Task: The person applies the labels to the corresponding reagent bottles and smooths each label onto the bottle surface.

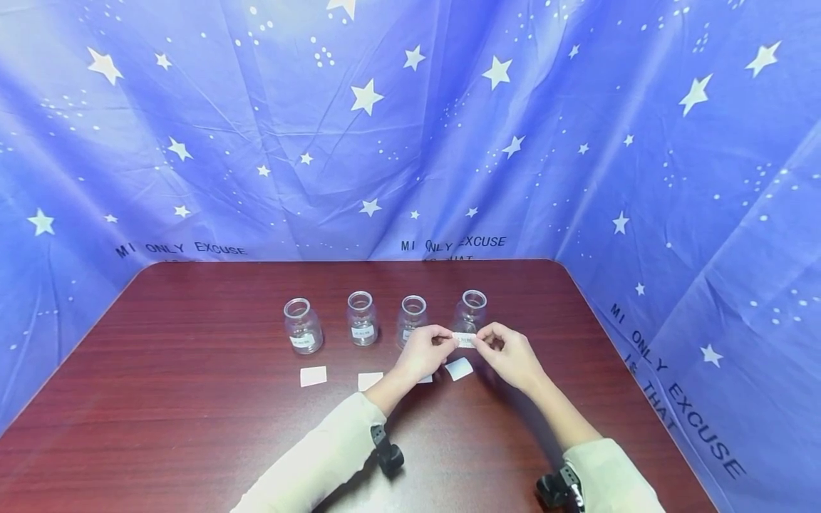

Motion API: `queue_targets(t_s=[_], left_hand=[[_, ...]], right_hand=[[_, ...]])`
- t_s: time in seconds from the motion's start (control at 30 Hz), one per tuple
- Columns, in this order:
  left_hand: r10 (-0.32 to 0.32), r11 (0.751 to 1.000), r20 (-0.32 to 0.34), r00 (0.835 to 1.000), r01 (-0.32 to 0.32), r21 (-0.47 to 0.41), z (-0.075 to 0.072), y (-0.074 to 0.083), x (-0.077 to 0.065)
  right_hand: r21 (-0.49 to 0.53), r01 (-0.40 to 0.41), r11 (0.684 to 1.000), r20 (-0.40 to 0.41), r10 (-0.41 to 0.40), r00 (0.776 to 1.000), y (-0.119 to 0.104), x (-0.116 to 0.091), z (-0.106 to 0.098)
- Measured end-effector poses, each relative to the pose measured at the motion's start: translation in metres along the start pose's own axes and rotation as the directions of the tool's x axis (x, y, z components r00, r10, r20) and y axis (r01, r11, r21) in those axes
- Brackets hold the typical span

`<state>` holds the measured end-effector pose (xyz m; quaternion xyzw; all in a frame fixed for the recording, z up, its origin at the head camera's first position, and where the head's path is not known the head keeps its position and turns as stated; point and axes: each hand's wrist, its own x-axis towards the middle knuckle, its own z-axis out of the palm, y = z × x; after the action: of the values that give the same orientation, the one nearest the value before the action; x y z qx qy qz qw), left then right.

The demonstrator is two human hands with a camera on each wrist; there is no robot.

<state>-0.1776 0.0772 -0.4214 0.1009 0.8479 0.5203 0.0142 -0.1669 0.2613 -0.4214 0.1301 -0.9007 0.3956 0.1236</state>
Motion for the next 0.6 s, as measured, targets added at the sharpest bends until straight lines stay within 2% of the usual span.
queue_targets(t_s=[0.17,0.3,0.6], left_hand=[[-0.024,0.998,-0.032,0.999,0.026,0.060,0.001,0.003,0.001],[-0.022,0.996,-0.061,0.998,0.027,0.083,0.004,0.004,0.003],[0.013,0.981,-0.127,0.992,0.011,0.192,0.014,0.005,0.009]], right_hand=[[0.026,-0.011,1.000,0.004,0.011,1.000,0.000,-0.001,-0.004],[0.003,-0.006,1.000,-0.020,0.006,1.000,0.004,0.002,-0.004],[-0.028,-0.020,0.999,-0.050,0.019,0.999,0.017,0.007,0.002]])
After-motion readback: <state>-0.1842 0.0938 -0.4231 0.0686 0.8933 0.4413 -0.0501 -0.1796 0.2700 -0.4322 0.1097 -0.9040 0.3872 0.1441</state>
